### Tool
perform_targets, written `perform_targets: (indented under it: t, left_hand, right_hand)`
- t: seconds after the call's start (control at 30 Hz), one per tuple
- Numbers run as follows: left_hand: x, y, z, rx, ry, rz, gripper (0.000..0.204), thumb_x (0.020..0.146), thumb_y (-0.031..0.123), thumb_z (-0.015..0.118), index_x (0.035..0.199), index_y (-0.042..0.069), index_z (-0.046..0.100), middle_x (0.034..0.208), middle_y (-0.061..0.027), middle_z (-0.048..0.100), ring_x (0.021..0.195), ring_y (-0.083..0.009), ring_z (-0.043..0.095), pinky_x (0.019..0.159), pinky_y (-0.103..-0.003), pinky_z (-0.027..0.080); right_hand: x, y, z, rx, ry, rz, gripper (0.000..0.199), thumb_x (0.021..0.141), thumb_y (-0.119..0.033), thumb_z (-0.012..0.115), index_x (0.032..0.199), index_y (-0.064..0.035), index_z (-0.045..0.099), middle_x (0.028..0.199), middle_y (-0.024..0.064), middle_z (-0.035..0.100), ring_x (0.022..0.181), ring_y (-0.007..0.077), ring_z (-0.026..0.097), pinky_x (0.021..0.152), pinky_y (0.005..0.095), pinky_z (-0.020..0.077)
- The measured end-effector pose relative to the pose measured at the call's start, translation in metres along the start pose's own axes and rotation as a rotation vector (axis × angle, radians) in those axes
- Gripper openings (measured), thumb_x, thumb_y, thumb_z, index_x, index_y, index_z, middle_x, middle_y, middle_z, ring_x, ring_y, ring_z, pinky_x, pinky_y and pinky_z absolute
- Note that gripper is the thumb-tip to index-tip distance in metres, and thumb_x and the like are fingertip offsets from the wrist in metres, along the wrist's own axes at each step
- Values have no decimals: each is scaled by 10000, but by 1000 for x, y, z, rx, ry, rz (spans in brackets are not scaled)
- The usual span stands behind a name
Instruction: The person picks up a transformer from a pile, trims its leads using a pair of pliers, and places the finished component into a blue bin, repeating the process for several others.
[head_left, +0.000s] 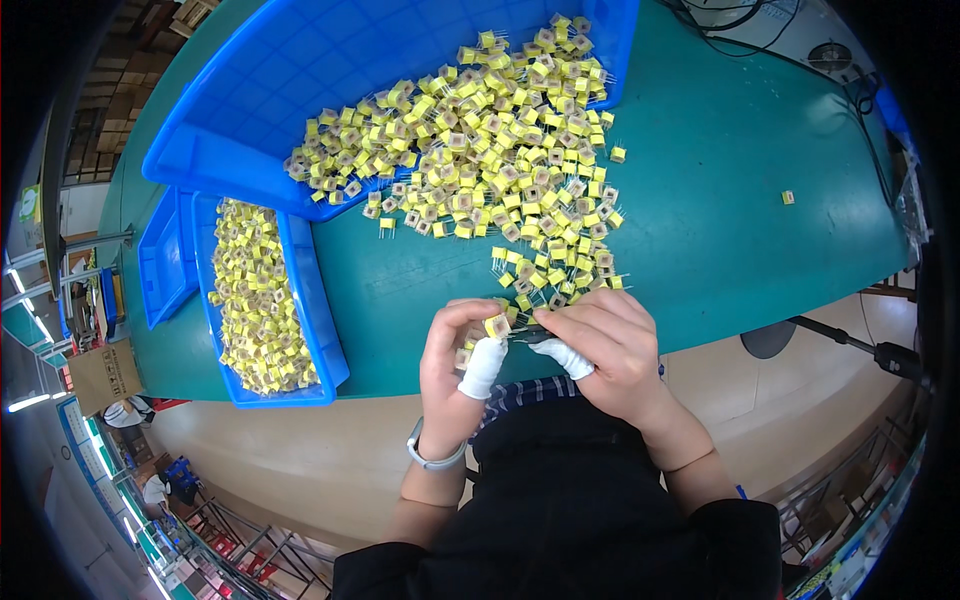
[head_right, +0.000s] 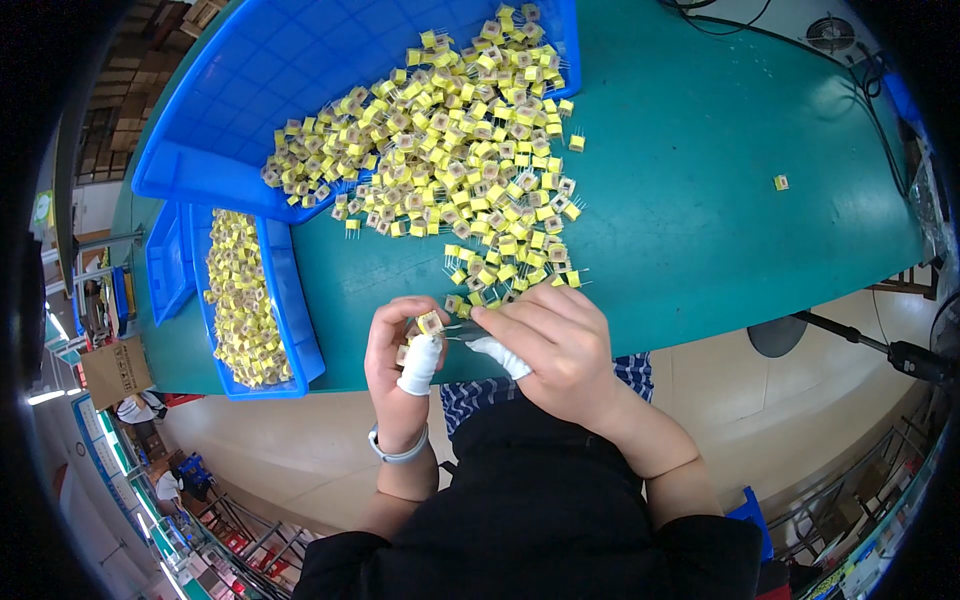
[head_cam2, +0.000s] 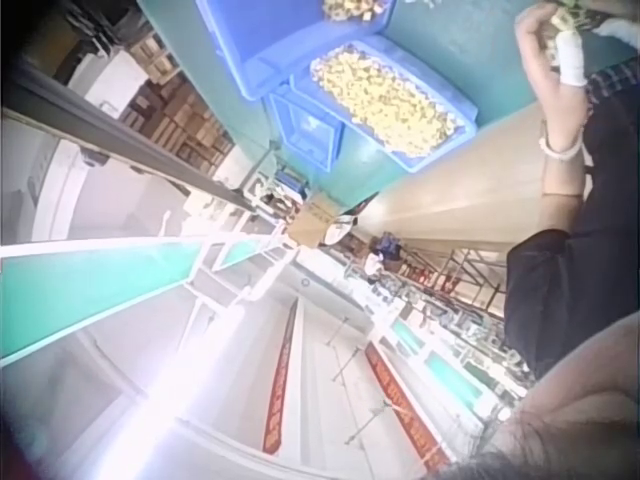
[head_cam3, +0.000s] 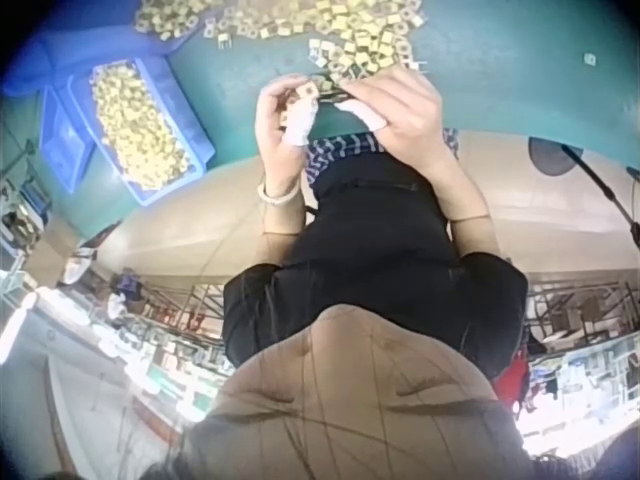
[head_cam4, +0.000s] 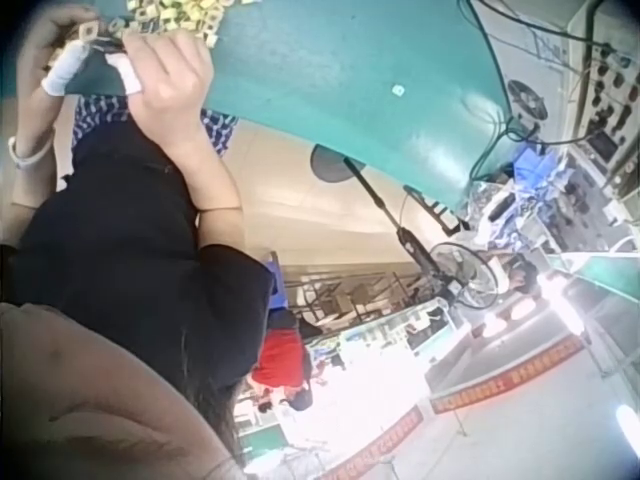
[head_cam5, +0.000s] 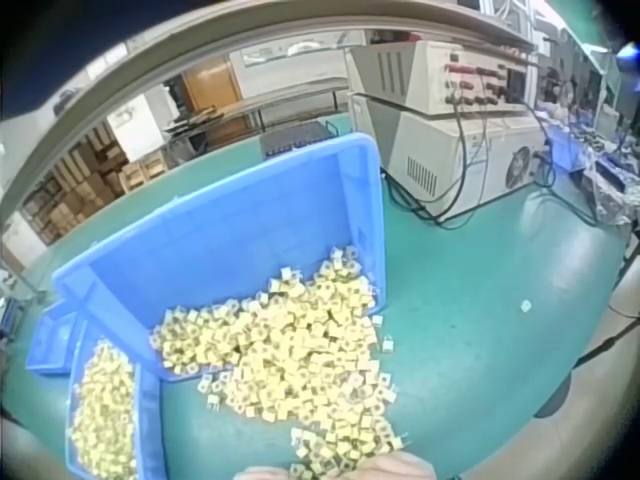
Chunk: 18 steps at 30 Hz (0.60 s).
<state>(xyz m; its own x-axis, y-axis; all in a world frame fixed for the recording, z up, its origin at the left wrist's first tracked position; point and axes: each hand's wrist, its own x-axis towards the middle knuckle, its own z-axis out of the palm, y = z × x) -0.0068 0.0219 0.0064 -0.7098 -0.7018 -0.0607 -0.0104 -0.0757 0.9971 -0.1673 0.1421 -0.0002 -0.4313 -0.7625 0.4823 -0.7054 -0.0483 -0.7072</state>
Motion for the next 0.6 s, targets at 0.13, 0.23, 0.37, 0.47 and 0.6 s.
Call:
perform_targets:
  t: [0.13,0.23,0.37,0.47,0.6]
  left_hand:
    - [1,1,-5,-168,-81,-118,291,1042,187,652,1239,-11,573,1044,-68,587,819,-112,530,721,-256,429]
    - [2,1,-8,-284,-144,-224,338,1068,280,613,1203,-26,566,970,-55,550,686,-78,443,607,-235,350]
    - [4,0,-8,-438,-208,-252,343,1094,306,553,1153,-32,575,957,-57,530,674,-87,426,600,-236,337]
    - [4,1,-7,-374,-209,-283,344,1100,308,537,1130,-32,577,970,-60,524,686,-94,421,609,-238,341]
    - [3,2,-4,-367,-160,-290,285,1087,253,550,1127,-28,575,979,-56,518,707,-102,422,629,-242,342]
  right_hand:
    - [1,0,1,27,28,15,337,744,-108,830,1068,-16,805,884,98,756,772,276,693,684,380,525]
    - [2,1,0,39,28,2,354,746,-125,838,1078,-7,800,888,98,750,773,278,688,682,381,523]
    - [3,2,-1,35,12,-1,363,743,-139,845,1079,-10,799,894,96,746,774,277,685,680,382,520]
    - [3,4,-2,37,-1,-18,371,740,-145,848,1084,-15,798,903,94,746,778,276,685,677,379,517]
    - [3,3,-1,33,-24,-27,371,739,-136,842,1090,-24,799,910,89,751,788,272,689,677,374,514]
